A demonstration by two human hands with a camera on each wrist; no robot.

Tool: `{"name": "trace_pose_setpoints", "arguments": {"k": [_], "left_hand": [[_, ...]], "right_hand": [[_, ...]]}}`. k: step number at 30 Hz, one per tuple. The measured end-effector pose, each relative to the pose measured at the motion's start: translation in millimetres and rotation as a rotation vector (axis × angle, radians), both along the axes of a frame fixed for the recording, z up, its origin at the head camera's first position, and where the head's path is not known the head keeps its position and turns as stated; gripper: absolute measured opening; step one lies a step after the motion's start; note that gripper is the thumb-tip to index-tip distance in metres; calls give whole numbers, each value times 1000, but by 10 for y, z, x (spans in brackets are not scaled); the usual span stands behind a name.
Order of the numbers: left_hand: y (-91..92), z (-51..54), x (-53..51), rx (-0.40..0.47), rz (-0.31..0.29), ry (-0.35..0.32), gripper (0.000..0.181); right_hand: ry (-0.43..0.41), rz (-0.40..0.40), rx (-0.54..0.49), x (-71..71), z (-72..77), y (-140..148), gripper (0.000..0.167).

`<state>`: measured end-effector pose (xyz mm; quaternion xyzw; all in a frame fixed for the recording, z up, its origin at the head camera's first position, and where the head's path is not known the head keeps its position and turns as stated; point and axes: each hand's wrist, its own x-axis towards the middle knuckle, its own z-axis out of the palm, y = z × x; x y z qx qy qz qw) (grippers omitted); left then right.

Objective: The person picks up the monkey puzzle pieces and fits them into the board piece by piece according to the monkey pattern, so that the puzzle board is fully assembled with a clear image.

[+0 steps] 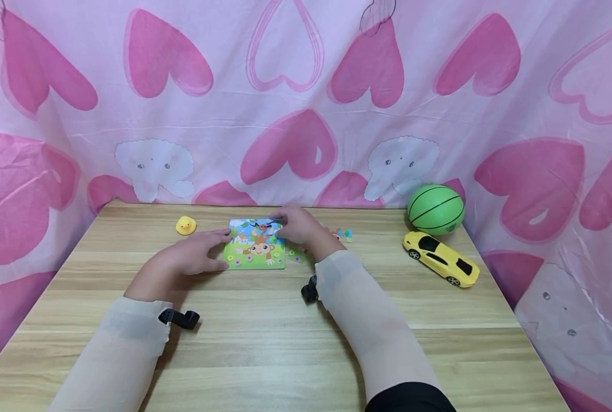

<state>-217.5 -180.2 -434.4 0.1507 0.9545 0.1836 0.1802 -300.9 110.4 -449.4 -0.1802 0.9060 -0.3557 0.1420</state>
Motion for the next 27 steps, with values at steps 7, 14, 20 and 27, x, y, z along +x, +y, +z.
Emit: {"name": "trace_pose_setpoints", "arguments": {"k": [7, 14, 20, 27], "left_hand": [[6, 12, -1, 1, -7, 1, 75], [2, 13, 1, 4, -10, 4, 76], [2, 15, 13, 2, -3, 7, 75], [3, 13, 6, 1, -15, 8, 75]], "right_hand": [[-39, -9, 53, 26, 41, -60, 43], [-114, -39, 90, 49, 87, -75, 40], [-126, -27, 112, 46, 119, -78, 40], [-96, -11, 138, 5, 99, -103, 38]]}}
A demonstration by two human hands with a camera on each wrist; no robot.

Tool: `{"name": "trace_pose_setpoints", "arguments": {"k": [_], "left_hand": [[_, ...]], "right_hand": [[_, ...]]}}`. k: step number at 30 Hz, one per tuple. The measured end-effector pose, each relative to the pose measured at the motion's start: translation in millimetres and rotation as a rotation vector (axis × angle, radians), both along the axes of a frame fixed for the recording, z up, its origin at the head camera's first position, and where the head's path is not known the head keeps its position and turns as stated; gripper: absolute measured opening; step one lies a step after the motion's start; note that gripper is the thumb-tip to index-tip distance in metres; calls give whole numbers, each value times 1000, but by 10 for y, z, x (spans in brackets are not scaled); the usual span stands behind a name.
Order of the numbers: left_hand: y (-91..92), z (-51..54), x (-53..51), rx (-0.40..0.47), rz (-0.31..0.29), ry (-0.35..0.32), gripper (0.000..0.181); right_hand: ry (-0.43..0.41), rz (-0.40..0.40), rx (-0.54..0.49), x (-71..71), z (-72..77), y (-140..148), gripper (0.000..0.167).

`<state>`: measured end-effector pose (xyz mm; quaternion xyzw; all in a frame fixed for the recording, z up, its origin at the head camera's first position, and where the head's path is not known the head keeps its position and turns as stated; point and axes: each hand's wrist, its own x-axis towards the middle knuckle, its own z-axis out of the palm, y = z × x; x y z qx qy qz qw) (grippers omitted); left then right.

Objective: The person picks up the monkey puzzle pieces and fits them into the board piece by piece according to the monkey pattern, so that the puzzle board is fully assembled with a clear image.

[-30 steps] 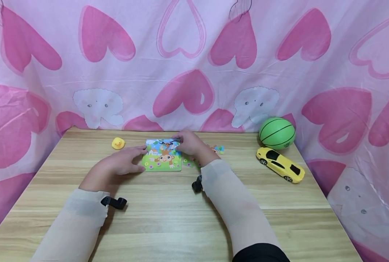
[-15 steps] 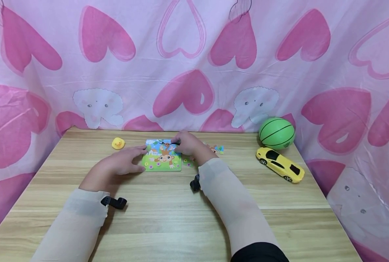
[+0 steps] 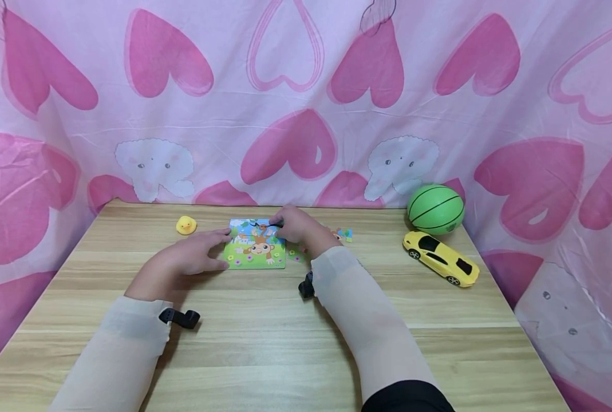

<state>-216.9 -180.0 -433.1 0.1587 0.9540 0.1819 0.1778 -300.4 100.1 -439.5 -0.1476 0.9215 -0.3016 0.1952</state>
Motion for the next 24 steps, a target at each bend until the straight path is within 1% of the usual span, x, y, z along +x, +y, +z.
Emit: {"name": "trace_pose_setpoints", "arguments": {"k": [7, 10, 12, 15, 20, 22, 24], "left_hand": [[-7, 19, -2, 3, 1, 2, 74], [-5, 26, 8, 3, 1, 0, 74], [0, 32, 15, 3, 1, -3, 74], [12, 31, 16, 2, 2, -6, 74], [10, 13, 8, 5, -1, -6, 74], [6, 13, 7, 6, 0, -3, 73], [6, 20, 9, 4, 2, -3, 74]], "right_hand": [[27, 15, 18, -48, 0, -52, 36], [11, 0, 20, -36, 6, -51, 36], [9, -24, -2, -22, -2, -26, 37], [37, -53, -51, 10, -19, 52, 37], [38, -109, -173, 100, -19, 225, 41], [38, -123, -204, 136, -16, 288, 44], [54, -128, -206, 167, -10, 343, 44]]}}
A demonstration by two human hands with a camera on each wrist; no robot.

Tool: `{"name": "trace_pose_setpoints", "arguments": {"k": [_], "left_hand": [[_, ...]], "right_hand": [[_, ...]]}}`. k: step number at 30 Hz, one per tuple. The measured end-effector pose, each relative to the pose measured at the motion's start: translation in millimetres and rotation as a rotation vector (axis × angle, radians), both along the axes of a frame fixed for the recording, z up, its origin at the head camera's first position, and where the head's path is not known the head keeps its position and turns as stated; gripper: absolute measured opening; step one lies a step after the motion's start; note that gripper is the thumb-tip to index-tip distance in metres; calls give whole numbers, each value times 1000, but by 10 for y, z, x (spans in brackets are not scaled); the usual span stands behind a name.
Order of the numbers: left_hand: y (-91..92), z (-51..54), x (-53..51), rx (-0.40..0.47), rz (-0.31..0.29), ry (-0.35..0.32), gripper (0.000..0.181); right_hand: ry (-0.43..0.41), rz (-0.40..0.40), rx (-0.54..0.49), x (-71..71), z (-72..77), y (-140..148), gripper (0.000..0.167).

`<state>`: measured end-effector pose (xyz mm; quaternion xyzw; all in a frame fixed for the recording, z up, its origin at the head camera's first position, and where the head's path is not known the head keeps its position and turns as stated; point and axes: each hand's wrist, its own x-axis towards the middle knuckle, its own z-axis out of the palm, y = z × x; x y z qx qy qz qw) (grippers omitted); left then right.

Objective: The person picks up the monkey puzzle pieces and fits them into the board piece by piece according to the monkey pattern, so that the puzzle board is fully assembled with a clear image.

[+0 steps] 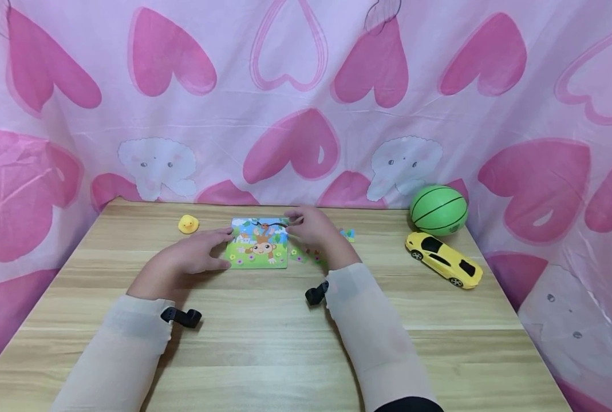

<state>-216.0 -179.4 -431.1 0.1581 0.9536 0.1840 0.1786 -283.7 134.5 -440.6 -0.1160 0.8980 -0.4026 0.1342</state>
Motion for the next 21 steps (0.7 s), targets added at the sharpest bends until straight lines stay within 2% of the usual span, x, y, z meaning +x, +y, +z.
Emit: {"name": "trace_pose_setpoints", "arguments": {"k": [3, 8, 16, 21], "left_hand": [[1, 6, 0, -3, 1, 1, 73], [3, 19, -7, -8, 4, 6, 73], [13, 30, -9, -11, -1, 7, 74], [11, 24, 2, -4, -1, 1, 74]], "right_hand": [[17, -9, 7, 40, 3, 69, 45], [-1, -30, -6, 67, -15, 147, 45], [-6, -68, 15, 25, -118, 260, 48], [25, -43, 44, -7, -171, 295, 52]]}}
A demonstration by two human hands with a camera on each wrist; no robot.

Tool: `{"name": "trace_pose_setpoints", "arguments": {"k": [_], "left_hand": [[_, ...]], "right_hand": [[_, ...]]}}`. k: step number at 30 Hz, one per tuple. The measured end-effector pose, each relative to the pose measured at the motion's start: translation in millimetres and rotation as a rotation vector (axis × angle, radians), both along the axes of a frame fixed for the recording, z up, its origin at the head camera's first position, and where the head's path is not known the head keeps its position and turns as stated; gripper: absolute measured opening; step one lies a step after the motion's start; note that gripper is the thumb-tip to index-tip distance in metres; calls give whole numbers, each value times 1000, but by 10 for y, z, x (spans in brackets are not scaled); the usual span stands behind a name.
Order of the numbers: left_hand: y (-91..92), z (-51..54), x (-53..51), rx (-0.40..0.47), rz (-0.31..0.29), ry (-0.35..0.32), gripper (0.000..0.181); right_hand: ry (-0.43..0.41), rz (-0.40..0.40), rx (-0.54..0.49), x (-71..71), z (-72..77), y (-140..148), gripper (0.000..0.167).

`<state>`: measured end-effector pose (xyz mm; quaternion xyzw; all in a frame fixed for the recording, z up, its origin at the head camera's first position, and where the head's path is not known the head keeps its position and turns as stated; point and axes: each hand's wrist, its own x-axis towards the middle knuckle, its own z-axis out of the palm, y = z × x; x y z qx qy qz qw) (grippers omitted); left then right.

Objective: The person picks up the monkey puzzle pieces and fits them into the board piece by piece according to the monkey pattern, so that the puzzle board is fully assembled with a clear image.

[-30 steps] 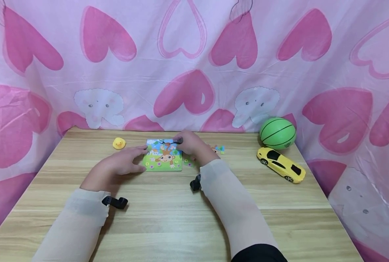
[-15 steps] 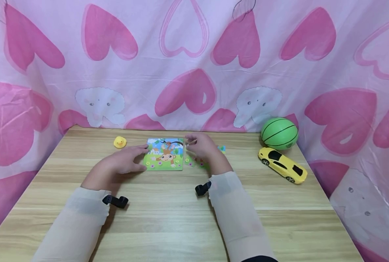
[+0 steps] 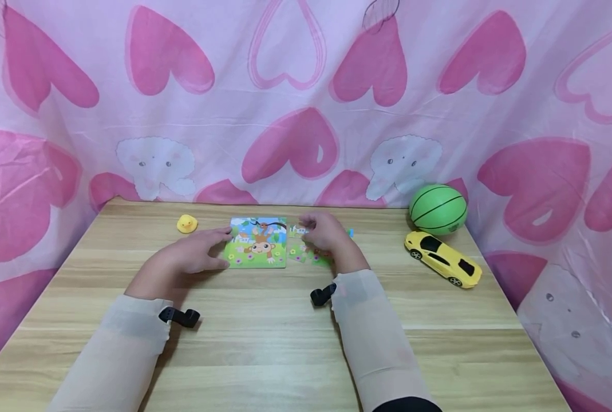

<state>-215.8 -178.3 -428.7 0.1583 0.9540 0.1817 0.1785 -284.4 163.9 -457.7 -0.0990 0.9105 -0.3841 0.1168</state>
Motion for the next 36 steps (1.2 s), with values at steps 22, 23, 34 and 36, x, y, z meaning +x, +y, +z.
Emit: {"name": "trace_pose_setpoints", "arguments": {"k": [22, 23, 34, 36], "left_hand": [[-12, -23, 4, 11, -1, 7, 73], [-10, -22, 5, 10, -1, 6, 73], [-14, -26, -4, 2, -12, 8, 73], [-16, -25, -7, 2, -14, 9, 73]], "right_hand": [[35, -17, 44, 10, 7, -39, 45], [37, -17, 40, 13, 7, -37, 43], [41, 30, -88, 91, 98, -153, 34], [25, 78, -105, 124, 132, -233, 34]]}}
